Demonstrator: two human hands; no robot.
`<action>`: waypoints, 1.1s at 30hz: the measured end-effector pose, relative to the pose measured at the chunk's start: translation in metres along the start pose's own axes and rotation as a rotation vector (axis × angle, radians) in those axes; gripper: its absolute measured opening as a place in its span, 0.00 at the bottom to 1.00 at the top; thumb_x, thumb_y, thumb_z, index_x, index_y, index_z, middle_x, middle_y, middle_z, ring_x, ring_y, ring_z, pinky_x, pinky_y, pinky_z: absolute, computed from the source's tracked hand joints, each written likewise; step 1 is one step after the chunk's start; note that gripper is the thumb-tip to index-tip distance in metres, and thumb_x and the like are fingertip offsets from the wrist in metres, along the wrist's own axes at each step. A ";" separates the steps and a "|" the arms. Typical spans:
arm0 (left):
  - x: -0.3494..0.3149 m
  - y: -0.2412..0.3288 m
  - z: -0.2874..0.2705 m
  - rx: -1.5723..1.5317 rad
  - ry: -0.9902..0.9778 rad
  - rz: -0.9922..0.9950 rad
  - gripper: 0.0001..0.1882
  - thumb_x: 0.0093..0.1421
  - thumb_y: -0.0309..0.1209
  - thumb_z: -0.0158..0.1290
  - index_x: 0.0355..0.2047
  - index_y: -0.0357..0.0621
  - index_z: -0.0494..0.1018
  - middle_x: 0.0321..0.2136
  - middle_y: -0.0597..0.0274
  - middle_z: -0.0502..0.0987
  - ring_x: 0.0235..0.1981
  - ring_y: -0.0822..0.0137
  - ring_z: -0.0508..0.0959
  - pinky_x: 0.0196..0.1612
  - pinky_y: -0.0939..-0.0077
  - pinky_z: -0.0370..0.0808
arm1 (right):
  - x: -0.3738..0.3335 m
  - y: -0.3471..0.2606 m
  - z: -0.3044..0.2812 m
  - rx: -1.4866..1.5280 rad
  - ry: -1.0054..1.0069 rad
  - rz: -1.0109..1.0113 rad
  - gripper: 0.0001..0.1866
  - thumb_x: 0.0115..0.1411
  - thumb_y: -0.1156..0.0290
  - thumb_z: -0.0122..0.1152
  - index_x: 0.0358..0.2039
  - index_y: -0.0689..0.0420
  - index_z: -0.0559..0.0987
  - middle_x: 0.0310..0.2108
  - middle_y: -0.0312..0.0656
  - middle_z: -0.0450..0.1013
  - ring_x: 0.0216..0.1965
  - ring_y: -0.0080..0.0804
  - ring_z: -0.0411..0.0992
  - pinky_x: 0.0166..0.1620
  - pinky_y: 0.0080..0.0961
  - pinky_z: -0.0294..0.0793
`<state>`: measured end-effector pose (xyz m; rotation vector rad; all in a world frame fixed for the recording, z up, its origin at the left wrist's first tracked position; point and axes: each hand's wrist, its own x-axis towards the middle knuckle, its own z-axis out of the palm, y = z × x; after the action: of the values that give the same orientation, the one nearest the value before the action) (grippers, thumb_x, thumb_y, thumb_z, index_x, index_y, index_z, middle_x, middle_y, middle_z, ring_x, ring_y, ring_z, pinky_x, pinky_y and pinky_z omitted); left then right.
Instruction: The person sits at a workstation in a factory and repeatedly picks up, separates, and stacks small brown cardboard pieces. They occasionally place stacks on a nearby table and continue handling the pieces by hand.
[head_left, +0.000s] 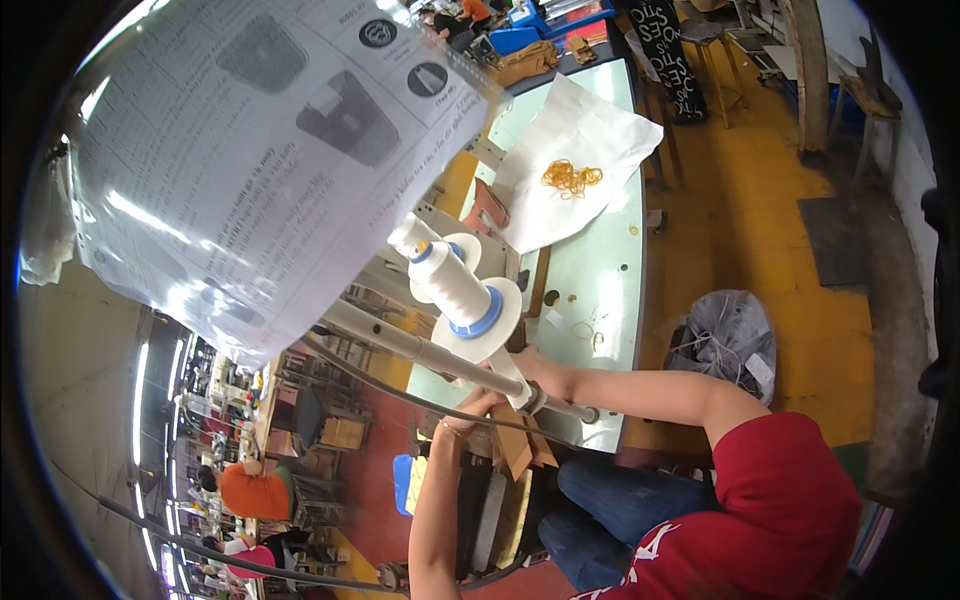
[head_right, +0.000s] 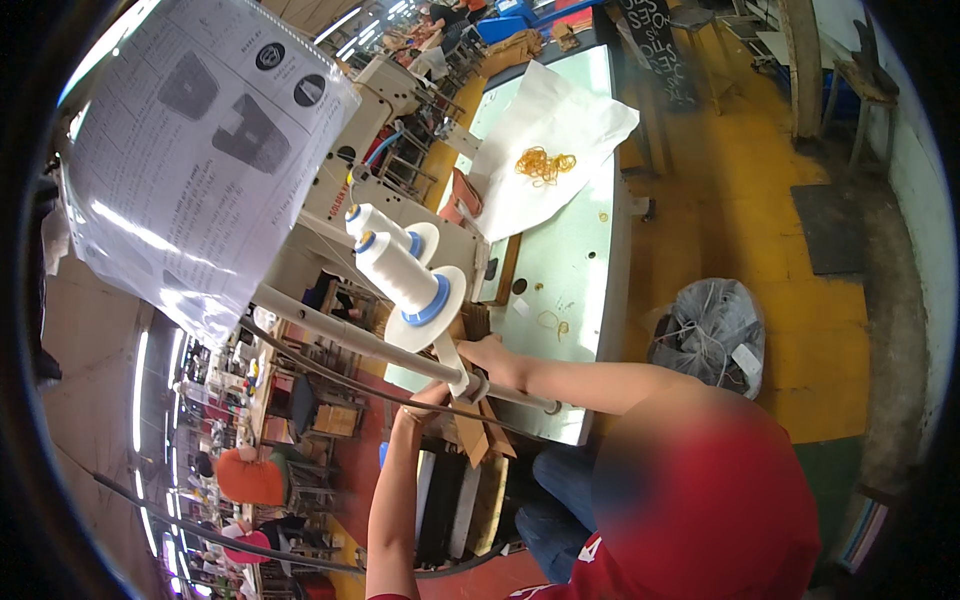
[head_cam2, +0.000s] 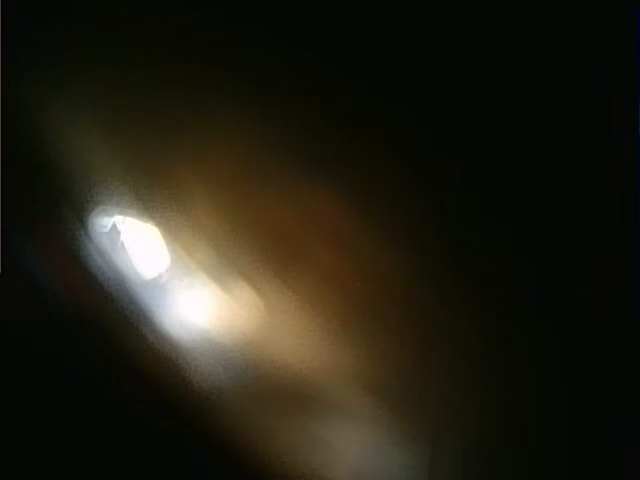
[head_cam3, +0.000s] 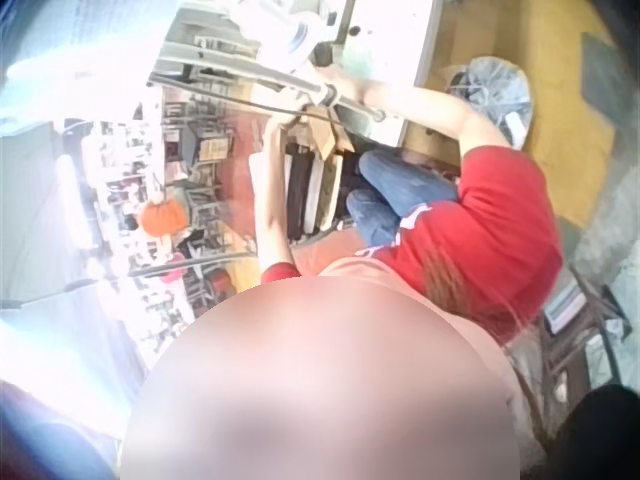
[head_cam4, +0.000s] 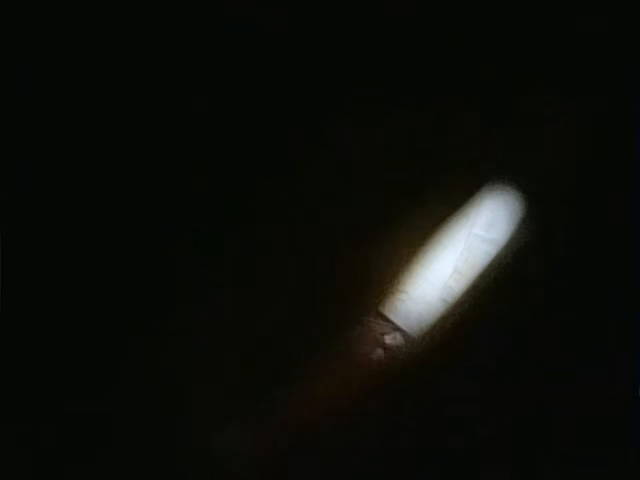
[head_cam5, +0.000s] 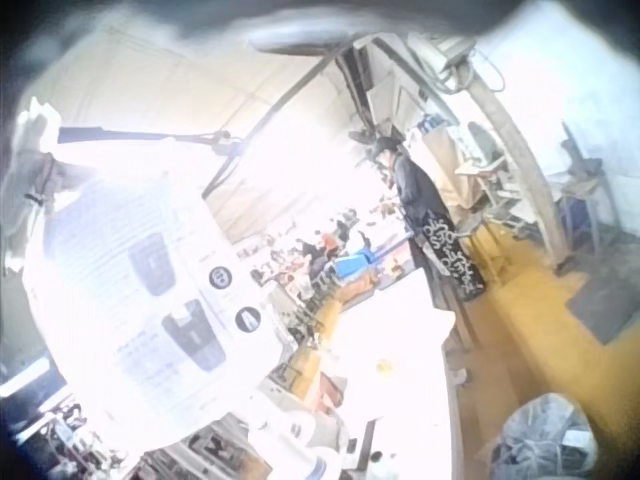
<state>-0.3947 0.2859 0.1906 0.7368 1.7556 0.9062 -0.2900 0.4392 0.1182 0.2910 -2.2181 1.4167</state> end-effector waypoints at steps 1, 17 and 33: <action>-0.002 0.001 0.003 0.026 0.003 0.026 0.40 0.57 0.36 0.54 0.65 0.40 0.46 0.54 0.59 0.62 0.57 0.66 0.62 0.60 0.72 0.59 | -0.001 0.000 0.001 0.028 0.050 -0.033 0.30 0.47 0.54 0.68 0.44 0.57 0.69 0.39 0.50 0.74 0.40 0.48 0.72 0.53 0.45 0.58; 0.011 0.006 0.007 0.156 0.165 0.032 0.53 0.53 0.48 0.60 0.65 0.32 0.43 0.65 0.47 0.49 0.65 0.56 0.53 0.65 0.70 0.53 | -0.007 -0.033 -0.023 0.710 -0.072 0.083 0.30 0.65 0.63 0.45 0.64 0.58 0.52 0.60 0.42 0.56 0.58 0.29 0.58 0.60 0.29 0.56; -0.154 -0.239 0.127 -1.311 0.878 0.715 0.44 0.48 0.49 0.63 0.58 0.35 0.60 0.51 0.47 0.70 0.50 0.54 0.74 0.49 0.59 0.76 | 0.057 0.019 -0.036 -0.018 -0.400 0.261 0.22 0.58 0.60 0.62 0.46 0.62 0.74 0.36 0.42 0.74 0.41 0.32 0.74 0.42 0.29 0.75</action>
<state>-0.2417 0.0638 0.0355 -0.0130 1.0322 2.7583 -0.3366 0.4838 0.1445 0.3103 -2.6713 1.5836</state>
